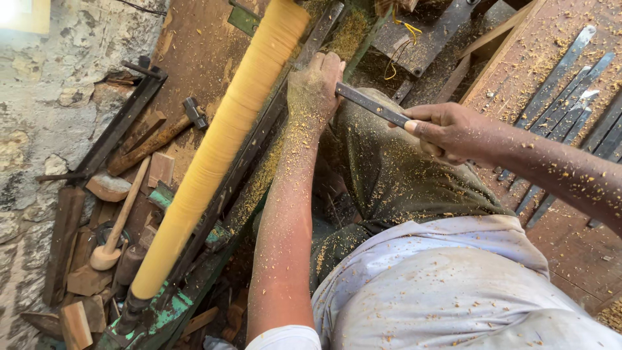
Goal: The person shapes a spinning wooden cylinder on a lathe using a metal chisel held in both hands, producing wood shavings.
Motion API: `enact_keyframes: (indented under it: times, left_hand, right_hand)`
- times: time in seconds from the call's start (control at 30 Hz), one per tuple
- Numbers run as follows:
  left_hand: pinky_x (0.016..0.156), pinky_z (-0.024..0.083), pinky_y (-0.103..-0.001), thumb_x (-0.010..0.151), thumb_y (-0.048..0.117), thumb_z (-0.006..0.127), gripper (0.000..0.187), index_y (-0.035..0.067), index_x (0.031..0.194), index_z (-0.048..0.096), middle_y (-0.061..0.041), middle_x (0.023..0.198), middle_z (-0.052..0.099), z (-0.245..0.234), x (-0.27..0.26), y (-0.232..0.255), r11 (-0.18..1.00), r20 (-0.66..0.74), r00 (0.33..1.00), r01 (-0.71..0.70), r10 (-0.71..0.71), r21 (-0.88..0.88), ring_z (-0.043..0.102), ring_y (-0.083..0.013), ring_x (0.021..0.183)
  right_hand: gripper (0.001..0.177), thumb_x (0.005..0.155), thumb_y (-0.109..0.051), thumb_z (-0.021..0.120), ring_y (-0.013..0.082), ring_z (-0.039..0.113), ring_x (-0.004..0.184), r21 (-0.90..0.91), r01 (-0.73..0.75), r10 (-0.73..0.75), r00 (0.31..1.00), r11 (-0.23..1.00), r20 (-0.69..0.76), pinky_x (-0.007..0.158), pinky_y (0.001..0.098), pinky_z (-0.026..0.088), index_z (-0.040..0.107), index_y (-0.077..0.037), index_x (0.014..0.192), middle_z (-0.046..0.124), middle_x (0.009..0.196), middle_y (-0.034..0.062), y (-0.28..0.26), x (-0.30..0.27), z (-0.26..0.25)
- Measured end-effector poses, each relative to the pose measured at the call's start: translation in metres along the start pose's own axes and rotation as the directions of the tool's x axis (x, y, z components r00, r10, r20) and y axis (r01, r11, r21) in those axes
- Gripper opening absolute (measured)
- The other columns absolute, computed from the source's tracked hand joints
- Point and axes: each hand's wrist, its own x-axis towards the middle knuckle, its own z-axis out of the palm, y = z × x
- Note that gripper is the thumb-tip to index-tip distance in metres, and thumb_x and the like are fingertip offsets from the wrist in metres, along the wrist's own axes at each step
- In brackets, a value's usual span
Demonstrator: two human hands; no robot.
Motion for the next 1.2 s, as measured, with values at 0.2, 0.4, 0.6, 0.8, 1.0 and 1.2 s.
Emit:
enact_keyframes:
  times: [0.2, 0.4, 0.6, 0.8, 1.0, 1.2]
  left_hand:
    - [0.053, 0.052, -0.037, 0.108, 0.026, 0.054, 0.022, 0.011, 0.092, 0.057, -0.006, 0.083, 0.064, 0.003, -0.002, 0.003, 0.999, -0.073, 0.997, 0.031, -0.032, -0.018, 0.064, -0.0205, 0.059]
    - [0.038, 0.041, -0.030, 0.110, 0.028, 0.053, 0.032, 0.010, 0.083, 0.057, -0.004, 0.069, 0.059, 0.021, -0.005, -0.004, 0.995, -0.040, 0.994, 0.101, -0.101, -0.004, 0.052, -0.0112, 0.046]
    - [0.034, 0.038, -0.025, 0.110, 0.020, 0.053, 0.024, 0.009, 0.089, 0.058, -0.003, 0.071, 0.060, 0.056, 0.021, -0.016, 0.997, -0.071, 0.995, -0.060, 0.064, 0.057, 0.051, -0.0078, 0.047]
    - [0.040, 0.045, -0.029, 0.107, 0.015, 0.056, 0.020, 0.011, 0.087, 0.056, -0.002, 0.072, 0.060, 0.048, 0.025, -0.015, 0.993, 0.032, 0.998, -0.060, 0.058, 0.099, 0.056, -0.0109, 0.049]
    - [0.050, 0.056, -0.031, 0.102, 0.014, 0.055, 0.009, 0.010, 0.094, 0.056, -0.005, 0.080, 0.062, 0.027, 0.029, -0.002, 0.995, -0.015, 0.995, -0.101, 0.101, 0.014, 0.066, -0.0163, 0.060]
    - [0.049, 0.056, -0.029, 0.108, 0.011, 0.055, 0.009, 0.009, 0.099, 0.058, -0.007, 0.086, 0.065, 0.043, 0.033, -0.006, 0.998, 0.092, 0.995, -0.039, 0.034, 0.051, 0.068, -0.0145, 0.063]
  right_hand:
    - [0.040, 0.107, -0.042, 0.046, 0.0119, 0.039, 0.046, -0.094, -0.007, 0.009, 1.000, 0.996, 0.023, 0.041, 0.0295, 0.033, 0.062, -0.014, 0.131, 0.048, 0.060, 0.0001, 0.004, 0.013, -0.017]
    - [0.034, 0.103, -0.040, 0.049, 0.0124, 0.040, 0.047, -0.076, -0.005, 0.005, 1.000, 0.997, 0.004, 0.041, 0.0309, 0.035, 0.057, -0.031, 0.135, 0.049, 0.061, 0.0004, 0.004, 0.015, -0.027]
    - [0.035, 0.106, -0.041, 0.045, 0.0125, 0.037, 0.049, -0.015, 0.002, -0.003, 1.000, 1.000, -0.013, 0.042, 0.0293, 0.033, 0.061, -0.011, 0.101, 0.045, 0.063, 0.0012, 0.012, 0.009, -0.028]
    - [0.036, 0.108, -0.043, 0.044, 0.0122, 0.035, 0.047, 0.031, -0.025, 0.026, 0.999, 0.999, -0.029, 0.041, 0.0300, 0.029, 0.058, -0.012, 0.095, 0.044, 0.060, 0.0000, 0.009, 0.011, -0.027]
    - [0.016, 0.107, -0.039, 0.044, 0.0125, 0.037, 0.047, 0.073, -0.020, 0.024, 0.997, 0.997, -0.067, 0.042, 0.0290, 0.031, 0.056, -0.030, 0.111, 0.044, 0.060, 0.0012, 0.015, 0.004, -0.009]
    - [0.035, 0.108, -0.041, 0.044, 0.0121, 0.036, 0.047, 0.030, -0.015, 0.018, 0.997, 0.999, -0.074, 0.042, 0.0290, 0.030, 0.059, -0.010, 0.100, 0.043, 0.060, -0.0005, 0.005, 0.002, -0.020]
